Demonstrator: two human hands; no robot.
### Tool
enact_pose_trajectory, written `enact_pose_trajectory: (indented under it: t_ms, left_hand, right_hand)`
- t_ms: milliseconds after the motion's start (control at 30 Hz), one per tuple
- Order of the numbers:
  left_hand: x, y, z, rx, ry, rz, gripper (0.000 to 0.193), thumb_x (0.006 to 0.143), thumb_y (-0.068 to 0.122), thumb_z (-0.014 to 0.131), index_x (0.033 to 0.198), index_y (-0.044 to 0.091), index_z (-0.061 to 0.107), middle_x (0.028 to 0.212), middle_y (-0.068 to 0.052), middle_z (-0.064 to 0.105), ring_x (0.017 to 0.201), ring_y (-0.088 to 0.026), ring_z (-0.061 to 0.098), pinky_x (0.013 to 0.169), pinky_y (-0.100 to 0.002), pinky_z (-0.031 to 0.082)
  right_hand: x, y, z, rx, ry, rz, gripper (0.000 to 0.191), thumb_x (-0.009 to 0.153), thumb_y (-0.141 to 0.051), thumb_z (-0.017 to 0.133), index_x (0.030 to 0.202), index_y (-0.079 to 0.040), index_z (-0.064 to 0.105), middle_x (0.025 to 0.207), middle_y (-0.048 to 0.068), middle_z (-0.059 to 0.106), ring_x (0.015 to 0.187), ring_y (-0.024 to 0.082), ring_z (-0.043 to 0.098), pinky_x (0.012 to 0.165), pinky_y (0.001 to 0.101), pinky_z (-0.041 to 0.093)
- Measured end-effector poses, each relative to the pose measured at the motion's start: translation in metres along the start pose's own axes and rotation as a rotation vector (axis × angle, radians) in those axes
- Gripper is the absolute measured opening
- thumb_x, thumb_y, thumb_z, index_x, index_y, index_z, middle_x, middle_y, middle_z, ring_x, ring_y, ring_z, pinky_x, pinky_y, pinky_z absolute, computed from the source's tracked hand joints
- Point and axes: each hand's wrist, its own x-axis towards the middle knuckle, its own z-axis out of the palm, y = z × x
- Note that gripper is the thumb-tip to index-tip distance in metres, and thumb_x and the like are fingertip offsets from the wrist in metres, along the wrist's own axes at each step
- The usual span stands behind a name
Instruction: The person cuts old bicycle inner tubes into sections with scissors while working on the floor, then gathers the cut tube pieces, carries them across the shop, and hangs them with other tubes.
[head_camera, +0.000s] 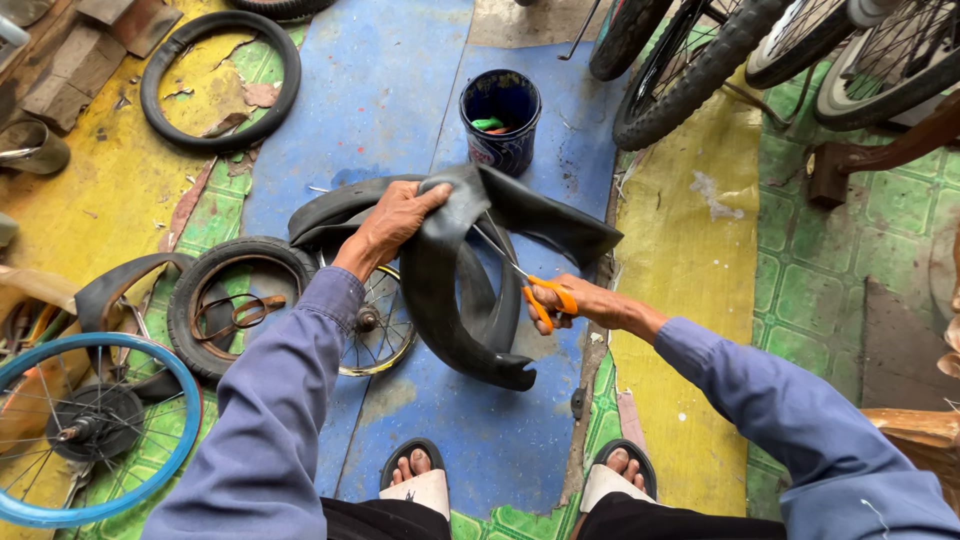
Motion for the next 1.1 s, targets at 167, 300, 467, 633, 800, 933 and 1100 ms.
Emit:
enact_pose_trajectory:
  t_ms: [167, 300, 467, 633, 800, 933, 1100]
  left_hand:
    - [-0.007, 0.007, -0.001, 0.049, -0.009, -0.001, 0.030, 0.096, 0.028, 0.070, 0.105, 0.001, 0.077, 0.086, 0.000, 0.074, 0.071, -0.006, 0.064, 0.062, -0.025, 0.053]
    - [-0.010, 0.007, -0.005, -0.038, 0.023, 0.048, 0.028, 0.095, 0.027, 0.072, 0.106, 0.001, 0.076, 0.088, -0.002, 0.074, 0.071, -0.008, 0.065, 0.062, -0.026, 0.054]
    - [-0.014, 0.003, -0.015, -0.037, 0.050, 0.033, 0.029, 0.096, 0.029, 0.071, 0.107, 0.002, 0.076, 0.090, 0.000, 0.074, 0.073, -0.006, 0.065, 0.064, -0.025, 0.054]
    - [-0.016, 0.005, -0.008, 0.095, -0.072, -0.040, 0.033, 0.094, 0.030, 0.071, 0.109, 0.002, 0.076, 0.090, 0.001, 0.075, 0.074, -0.006, 0.066, 0.066, -0.023, 0.054]
    - [-0.022, 0.017, -0.002, 0.037, -0.124, -0.075, 0.032, 0.092, 0.028, 0.074, 0.110, 0.003, 0.075, 0.093, 0.000, 0.076, 0.078, -0.006, 0.068, 0.070, -0.024, 0.056]
    - [-0.029, 0.028, -0.005, 0.062, -0.034, -0.109, 0.032, 0.086, 0.026, 0.080, 0.105, 0.001, 0.077, 0.090, -0.003, 0.077, 0.075, -0.011, 0.070, 0.069, -0.027, 0.058]
    - [-0.030, 0.029, 0.002, 0.059, 0.016, -0.106, 0.031, 0.075, 0.017, 0.087, 0.099, 0.000, 0.078, 0.087, -0.007, 0.078, 0.072, -0.014, 0.072, 0.067, -0.029, 0.059]
  right_hand:
    - [0.014, -0.012, 0.005, 0.118, -0.112, -0.103, 0.069, 0.088, -0.078, 0.053, 0.095, -0.011, 0.064, 0.081, 0.001, 0.068, 0.068, 0.009, 0.051, 0.063, 0.0261, 0.042]
    - [0.014, -0.011, 0.014, 0.092, -0.150, -0.045, 0.069, 0.088, -0.079, 0.052, 0.099, -0.012, 0.062, 0.084, -0.001, 0.066, 0.074, 0.009, 0.052, 0.067, 0.0262, 0.043]
    - [0.007, -0.007, 0.017, 0.156, -0.123, -0.073, 0.068, 0.087, -0.079, 0.053, 0.103, -0.013, 0.061, 0.087, -0.001, 0.066, 0.081, 0.008, 0.053, 0.067, 0.0265, 0.042]
    - [0.014, -0.016, 0.017, 0.205, -0.070, -0.113, 0.067, 0.087, -0.078, 0.052, 0.105, -0.014, 0.060, 0.084, 0.001, 0.065, 0.079, 0.009, 0.054, 0.065, 0.0272, 0.041]
    - [0.029, -0.026, 0.021, 0.244, -0.020, -0.233, 0.059, 0.095, -0.069, 0.054, 0.095, -0.011, 0.062, 0.080, 0.001, 0.066, 0.068, 0.008, 0.048, 0.060, 0.0251, 0.039]
    - [0.035, -0.028, 0.028, 0.162, 0.197, -0.184, 0.046, 0.094, -0.051, 0.066, 0.079, -0.008, 0.063, 0.065, 0.002, 0.062, 0.054, 0.008, 0.041, 0.050, 0.0267, 0.029]
    - [0.033, -0.033, 0.033, -0.040, 0.271, -0.177, 0.045, 0.091, -0.051, 0.069, 0.075, -0.009, 0.067, 0.061, -0.002, 0.059, 0.058, 0.005, 0.049, 0.055, 0.0266, 0.035]
